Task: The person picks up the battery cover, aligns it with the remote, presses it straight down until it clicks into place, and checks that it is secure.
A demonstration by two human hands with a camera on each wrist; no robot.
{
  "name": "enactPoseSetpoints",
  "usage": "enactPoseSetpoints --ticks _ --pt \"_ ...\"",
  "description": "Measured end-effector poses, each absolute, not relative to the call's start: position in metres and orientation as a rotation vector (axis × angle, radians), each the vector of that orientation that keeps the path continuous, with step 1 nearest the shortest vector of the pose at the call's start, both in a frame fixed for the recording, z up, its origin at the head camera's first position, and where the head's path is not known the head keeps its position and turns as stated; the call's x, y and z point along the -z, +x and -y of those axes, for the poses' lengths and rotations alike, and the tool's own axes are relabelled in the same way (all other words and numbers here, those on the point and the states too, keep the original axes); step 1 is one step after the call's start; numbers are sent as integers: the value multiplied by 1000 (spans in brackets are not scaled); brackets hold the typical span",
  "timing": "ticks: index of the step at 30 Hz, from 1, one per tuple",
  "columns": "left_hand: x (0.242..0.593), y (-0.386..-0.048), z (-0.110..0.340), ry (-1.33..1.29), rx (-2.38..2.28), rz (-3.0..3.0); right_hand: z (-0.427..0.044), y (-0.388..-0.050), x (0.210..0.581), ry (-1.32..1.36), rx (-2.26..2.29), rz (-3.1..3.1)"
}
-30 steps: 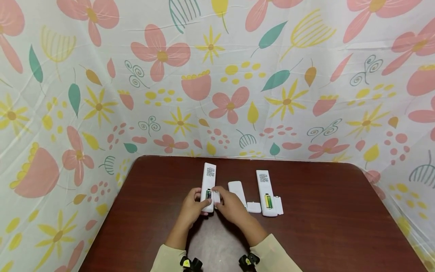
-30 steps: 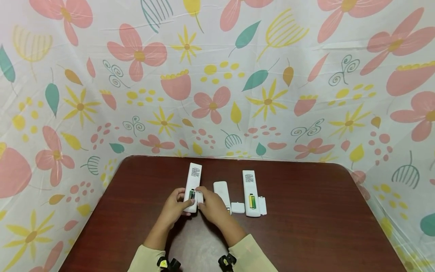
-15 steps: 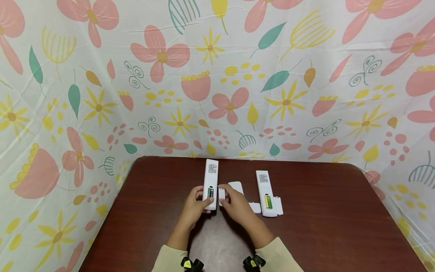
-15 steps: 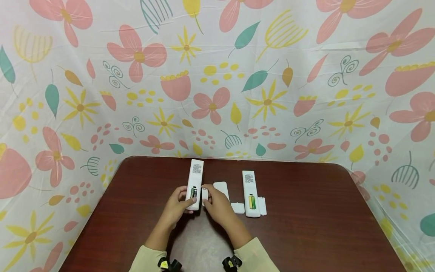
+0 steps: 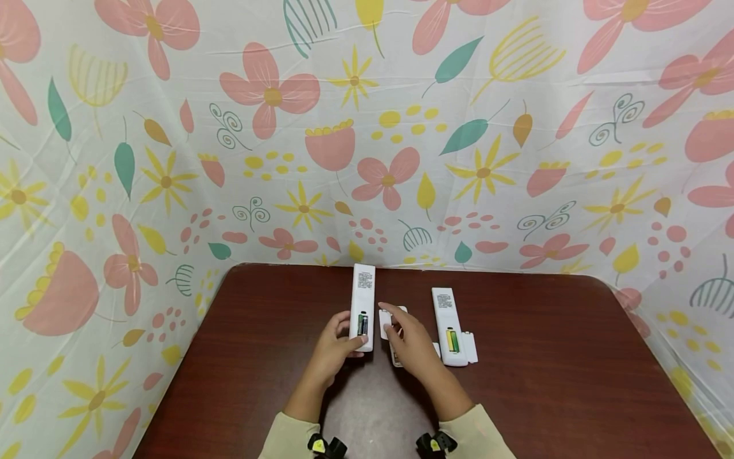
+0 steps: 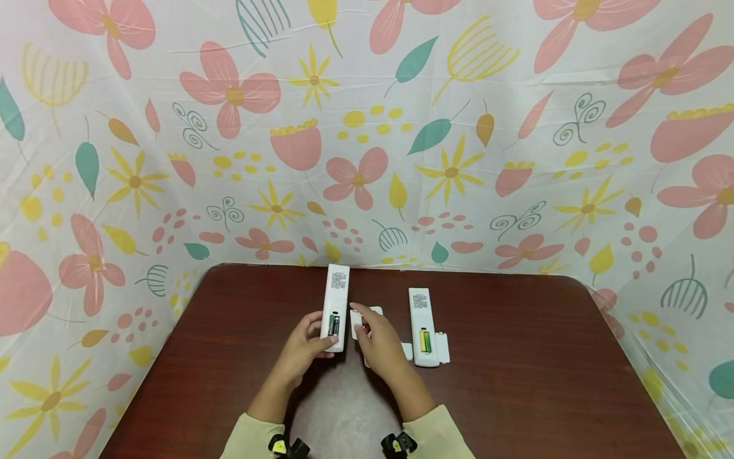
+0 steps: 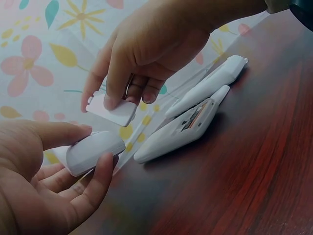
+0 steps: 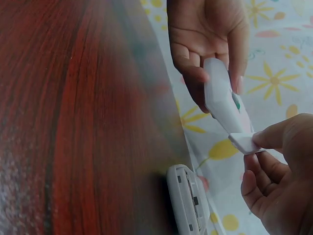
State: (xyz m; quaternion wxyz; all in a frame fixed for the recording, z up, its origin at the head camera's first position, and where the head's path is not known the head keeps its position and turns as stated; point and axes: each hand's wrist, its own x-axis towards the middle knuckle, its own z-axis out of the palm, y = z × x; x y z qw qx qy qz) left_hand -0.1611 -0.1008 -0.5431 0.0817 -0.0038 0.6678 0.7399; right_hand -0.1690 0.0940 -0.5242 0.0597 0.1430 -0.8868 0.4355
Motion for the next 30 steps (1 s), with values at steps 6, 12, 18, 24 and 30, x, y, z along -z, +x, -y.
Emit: enactPoseSetpoints --ticks 6,12,18,24,30 --pt "543 -161 98 24 -2224 -1948 -99 -169 523 446 -1304 2635" --pt "542 -160 95 49 -2225 -1913 -100 -168 520 451 -1342 2560" --pt "542 -157 90 65 -2217 -1903 -100 -166 518 409 -1443 2501" --pt "539 -157 86 61 -2213 -1894 -99 -165 515 390 -1543 2472" --pt "539 -156 83 88 -2201 -1905 -96 -164 515 383 -1566 2476"
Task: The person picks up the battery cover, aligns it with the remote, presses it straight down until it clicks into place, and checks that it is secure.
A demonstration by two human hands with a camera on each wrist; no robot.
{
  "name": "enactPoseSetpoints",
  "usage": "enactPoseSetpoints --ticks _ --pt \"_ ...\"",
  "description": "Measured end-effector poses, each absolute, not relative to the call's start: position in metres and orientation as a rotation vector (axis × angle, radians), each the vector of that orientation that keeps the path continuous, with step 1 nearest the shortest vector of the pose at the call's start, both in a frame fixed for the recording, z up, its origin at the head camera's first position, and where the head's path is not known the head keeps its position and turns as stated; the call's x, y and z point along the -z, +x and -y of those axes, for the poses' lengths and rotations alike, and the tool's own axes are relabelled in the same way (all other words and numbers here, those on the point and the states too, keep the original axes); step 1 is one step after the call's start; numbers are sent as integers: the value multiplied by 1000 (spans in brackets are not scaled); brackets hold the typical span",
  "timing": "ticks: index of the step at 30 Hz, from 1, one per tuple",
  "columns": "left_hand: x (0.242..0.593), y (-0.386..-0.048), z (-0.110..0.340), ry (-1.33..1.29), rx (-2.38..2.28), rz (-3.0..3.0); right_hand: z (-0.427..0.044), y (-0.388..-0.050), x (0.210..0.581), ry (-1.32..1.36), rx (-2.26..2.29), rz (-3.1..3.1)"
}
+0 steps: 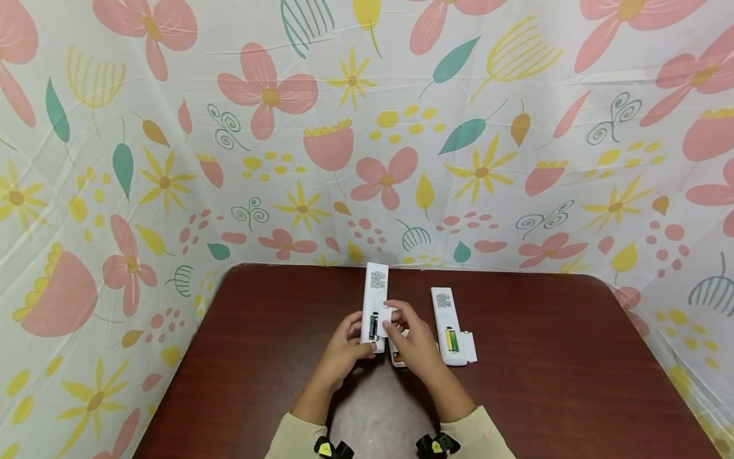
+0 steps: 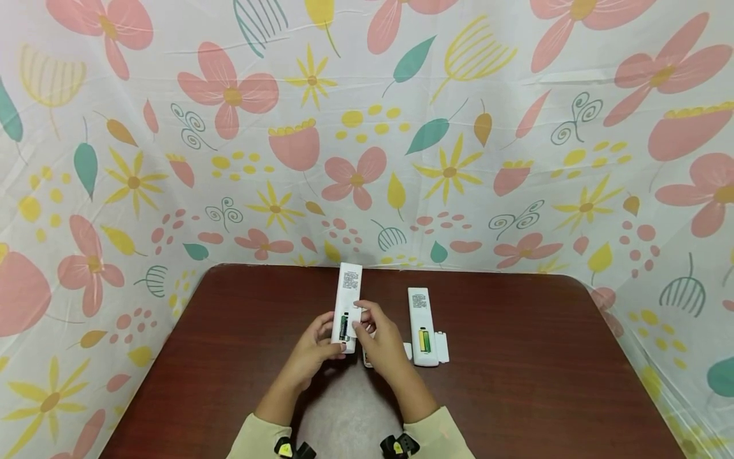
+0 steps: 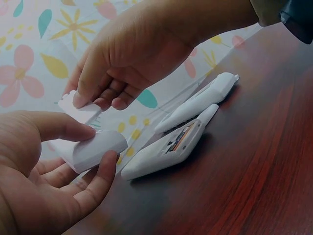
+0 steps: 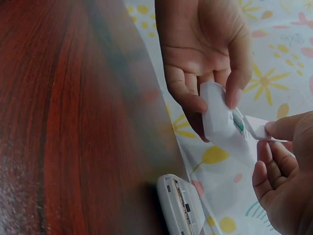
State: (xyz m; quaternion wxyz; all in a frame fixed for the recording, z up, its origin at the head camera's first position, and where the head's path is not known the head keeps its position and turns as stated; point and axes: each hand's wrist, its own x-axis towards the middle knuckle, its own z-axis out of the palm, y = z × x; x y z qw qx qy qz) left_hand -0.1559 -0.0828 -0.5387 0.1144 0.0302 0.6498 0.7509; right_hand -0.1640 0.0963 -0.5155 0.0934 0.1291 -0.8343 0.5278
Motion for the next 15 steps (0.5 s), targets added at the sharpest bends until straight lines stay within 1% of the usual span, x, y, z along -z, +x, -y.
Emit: enactPoseSetpoints --ticks 15 --pt "541 -156 79 122 -2207 -1891 -94 -163 520 407 -1654 2484"
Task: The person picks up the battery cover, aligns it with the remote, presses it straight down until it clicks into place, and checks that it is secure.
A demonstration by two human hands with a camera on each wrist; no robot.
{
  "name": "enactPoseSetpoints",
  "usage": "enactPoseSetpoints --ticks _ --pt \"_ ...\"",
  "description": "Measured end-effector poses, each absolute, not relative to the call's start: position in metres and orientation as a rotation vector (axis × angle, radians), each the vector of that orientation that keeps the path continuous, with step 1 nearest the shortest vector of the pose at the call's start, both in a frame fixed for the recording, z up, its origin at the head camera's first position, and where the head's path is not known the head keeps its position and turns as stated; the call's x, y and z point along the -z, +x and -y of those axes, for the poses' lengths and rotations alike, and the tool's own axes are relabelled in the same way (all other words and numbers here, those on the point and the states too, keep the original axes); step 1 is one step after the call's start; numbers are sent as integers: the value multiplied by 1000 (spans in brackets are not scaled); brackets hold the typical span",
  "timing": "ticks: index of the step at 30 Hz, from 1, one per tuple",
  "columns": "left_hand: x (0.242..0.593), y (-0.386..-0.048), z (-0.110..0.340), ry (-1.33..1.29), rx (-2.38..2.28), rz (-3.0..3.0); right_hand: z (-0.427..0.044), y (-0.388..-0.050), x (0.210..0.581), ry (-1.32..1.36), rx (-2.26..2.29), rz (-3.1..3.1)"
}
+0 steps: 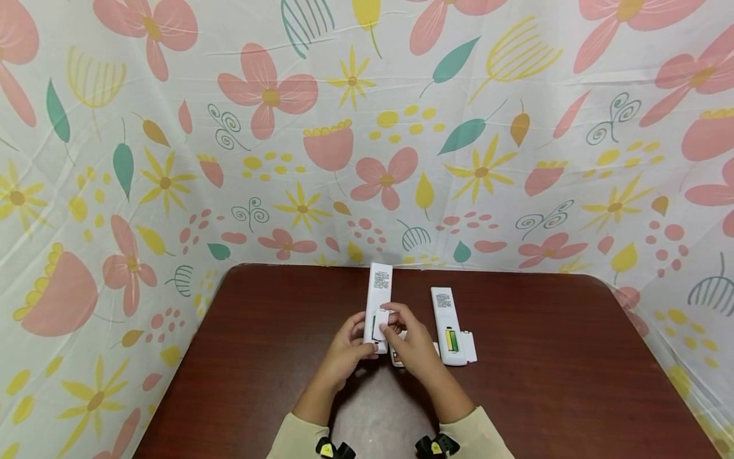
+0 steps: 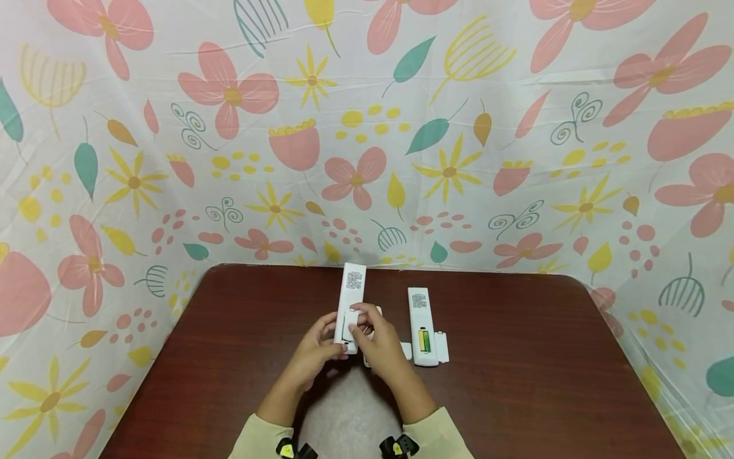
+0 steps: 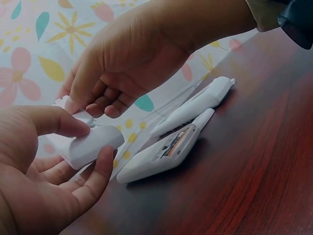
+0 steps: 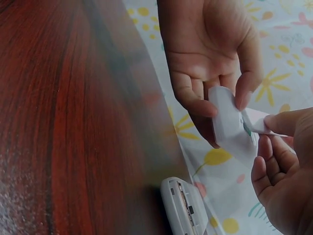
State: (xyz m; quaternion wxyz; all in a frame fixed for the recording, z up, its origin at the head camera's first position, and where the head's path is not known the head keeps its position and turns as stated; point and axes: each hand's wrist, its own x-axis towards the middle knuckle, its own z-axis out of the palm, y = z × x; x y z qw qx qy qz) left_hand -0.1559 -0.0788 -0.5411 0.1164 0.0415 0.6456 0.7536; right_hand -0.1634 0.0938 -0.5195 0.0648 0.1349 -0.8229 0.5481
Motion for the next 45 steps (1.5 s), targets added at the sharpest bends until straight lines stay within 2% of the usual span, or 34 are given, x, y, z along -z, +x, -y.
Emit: enactPoseSetpoints --ticks 5,15,23,45 --pt "543 -156 78 109 -2206 -1888 -92 -161 516 395 -1666 2500" --pt "543 -156 78 119 -2213 -1880 -91 -145 480 460 -1744 2510" --pt "542 -156 77 117 -2217 -1873 -97 -163 520 457 -1730 2513" --pt "545 -154 74 132 -2227 -1855 -99 -165 531 475 -1628 2429"
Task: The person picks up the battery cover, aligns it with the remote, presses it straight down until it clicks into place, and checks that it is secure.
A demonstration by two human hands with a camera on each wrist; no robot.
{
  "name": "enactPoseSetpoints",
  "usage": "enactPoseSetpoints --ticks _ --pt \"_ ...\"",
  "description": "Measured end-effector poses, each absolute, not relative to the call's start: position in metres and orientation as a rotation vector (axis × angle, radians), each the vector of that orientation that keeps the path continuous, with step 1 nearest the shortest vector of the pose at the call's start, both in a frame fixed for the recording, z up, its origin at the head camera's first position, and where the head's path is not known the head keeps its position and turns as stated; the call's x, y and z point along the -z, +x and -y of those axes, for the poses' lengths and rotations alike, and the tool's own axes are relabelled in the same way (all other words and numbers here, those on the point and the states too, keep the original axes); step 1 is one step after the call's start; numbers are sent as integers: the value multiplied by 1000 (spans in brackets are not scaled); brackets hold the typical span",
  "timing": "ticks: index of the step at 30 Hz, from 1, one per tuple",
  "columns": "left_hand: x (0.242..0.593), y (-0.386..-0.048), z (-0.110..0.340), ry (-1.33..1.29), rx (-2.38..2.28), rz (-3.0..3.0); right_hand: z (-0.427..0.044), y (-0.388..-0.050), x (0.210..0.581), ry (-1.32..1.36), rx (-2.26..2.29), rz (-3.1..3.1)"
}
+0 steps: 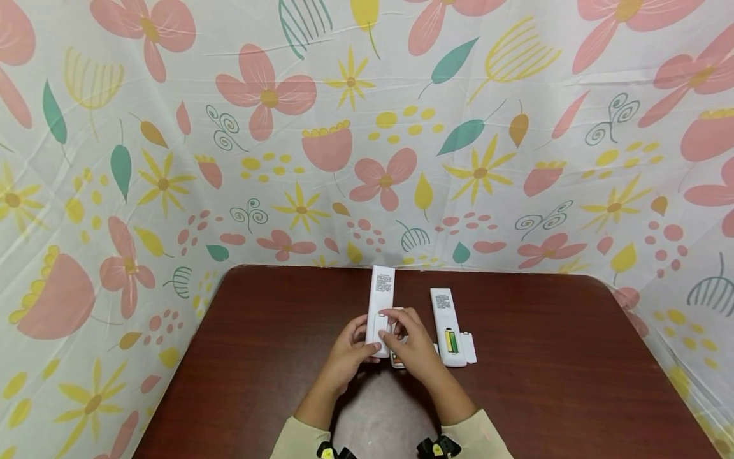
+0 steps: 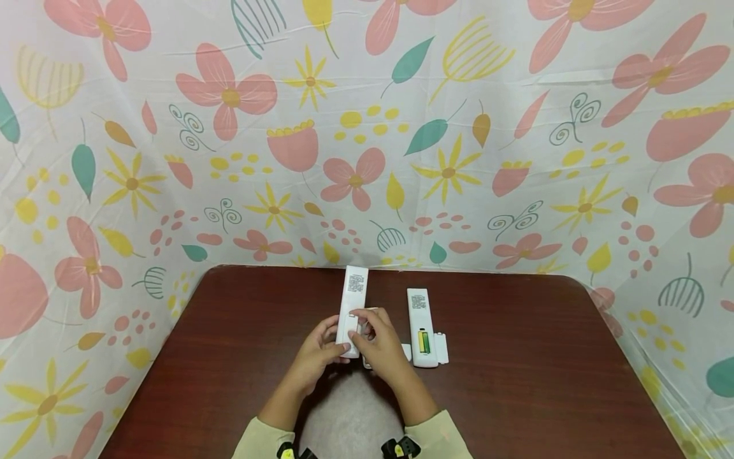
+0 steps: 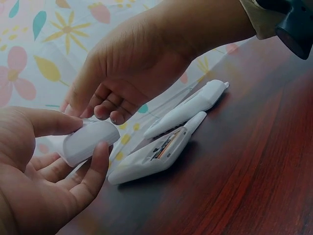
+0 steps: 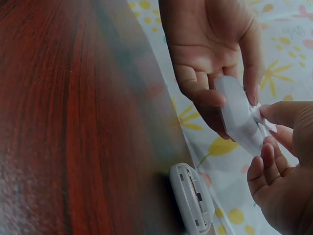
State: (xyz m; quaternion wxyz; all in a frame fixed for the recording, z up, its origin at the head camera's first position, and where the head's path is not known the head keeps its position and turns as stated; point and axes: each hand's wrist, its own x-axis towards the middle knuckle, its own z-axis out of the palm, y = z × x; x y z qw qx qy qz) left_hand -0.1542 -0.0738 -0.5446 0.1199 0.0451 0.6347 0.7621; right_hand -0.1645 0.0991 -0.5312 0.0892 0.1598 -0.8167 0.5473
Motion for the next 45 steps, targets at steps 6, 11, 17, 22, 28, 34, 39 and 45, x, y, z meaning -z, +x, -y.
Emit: enactPoseSetpoints --ticks 6,11,17,22,28,34,39,45 --pt "543 -152 73 142 -2224 -1850 -100 -163 533 443 -1654 2424" --pt "543 -152 73 140 -2224 -1846 -97 -161 533 400 -1650 2427" --pt "543 -151 74 134 -2218 -1852 -91 -151 516 382 -1664 2433" --pt "544 -151 73 121 -2213 -1852 -90 -143 499 332 -1713 2417" --pt "544 -152 73 114 -2221 -1844 -88 -141 496 203 -1809 2380" --pt "545 -152 74 128 -2202 -1839 -91 -146 500 50 -1927 2386" --pt "545 -151 76 148 -2181 -1839 -97 -156 528 34 -1969 2408" --pt "543 -152 77 148 -2174 -1850 -98 -159 535 43 -2026 2412"
